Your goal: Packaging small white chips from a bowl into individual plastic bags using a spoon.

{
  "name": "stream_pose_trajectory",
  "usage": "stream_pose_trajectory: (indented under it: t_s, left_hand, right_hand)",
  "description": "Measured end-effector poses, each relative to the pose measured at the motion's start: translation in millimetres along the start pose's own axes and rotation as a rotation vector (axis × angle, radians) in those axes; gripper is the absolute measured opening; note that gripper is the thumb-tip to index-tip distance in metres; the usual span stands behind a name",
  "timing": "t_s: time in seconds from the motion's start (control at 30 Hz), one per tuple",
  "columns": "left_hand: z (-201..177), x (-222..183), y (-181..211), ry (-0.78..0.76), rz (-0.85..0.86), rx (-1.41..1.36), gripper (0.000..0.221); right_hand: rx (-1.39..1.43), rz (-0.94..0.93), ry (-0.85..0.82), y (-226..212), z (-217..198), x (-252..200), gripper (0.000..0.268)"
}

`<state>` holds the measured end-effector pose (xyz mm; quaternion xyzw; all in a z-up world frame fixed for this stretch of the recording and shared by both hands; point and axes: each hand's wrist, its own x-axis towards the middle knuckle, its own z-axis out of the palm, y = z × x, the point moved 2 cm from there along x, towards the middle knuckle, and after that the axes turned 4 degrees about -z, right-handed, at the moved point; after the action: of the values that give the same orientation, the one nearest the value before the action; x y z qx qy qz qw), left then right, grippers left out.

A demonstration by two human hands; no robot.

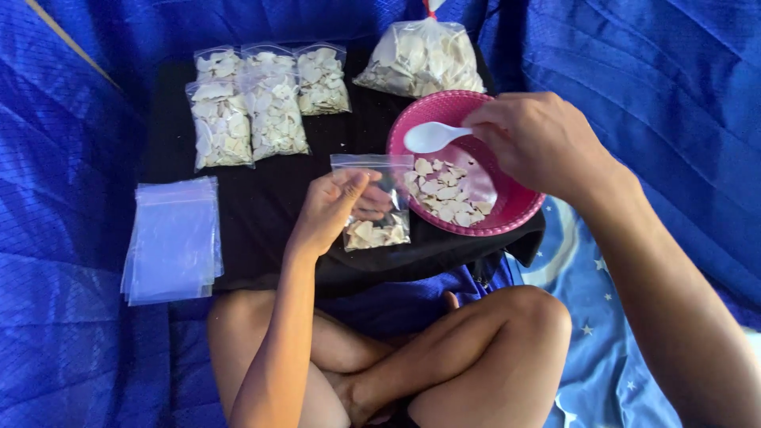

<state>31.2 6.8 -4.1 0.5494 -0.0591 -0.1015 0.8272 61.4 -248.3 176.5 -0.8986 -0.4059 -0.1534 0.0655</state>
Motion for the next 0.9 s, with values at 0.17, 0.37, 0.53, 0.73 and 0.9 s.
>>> stream_pose_trajectory:
  t_s: [0.17,0.37,0.53,0.73,0.9]
  left_hand:
    - [0,16,-20,0.098,0.053,0.063,0.041]
    - [8,4,-14,0.076,0.098,0.087,0.039]
    - [6,2,-17,0.041,0.088,0.165,0.050]
    - [8,4,-17,0.036,0.074,0.198,0.049]
    - [5,0,-16,0.030,0.102,0.186,0.052]
  right_hand:
    - [-0.268,0.376,-0.264,74,81,-51,0.015]
    - [-0.179,0.259,-0.206,37,109,-38,0.017]
    - [0.011,0.173,-0.333,39,61,-49,0.015]
    - [-0.586,0.095,-0.309,43,69,-66,0.008]
    - [0.191,0.421,-0.519,24,52,-26,0.028]
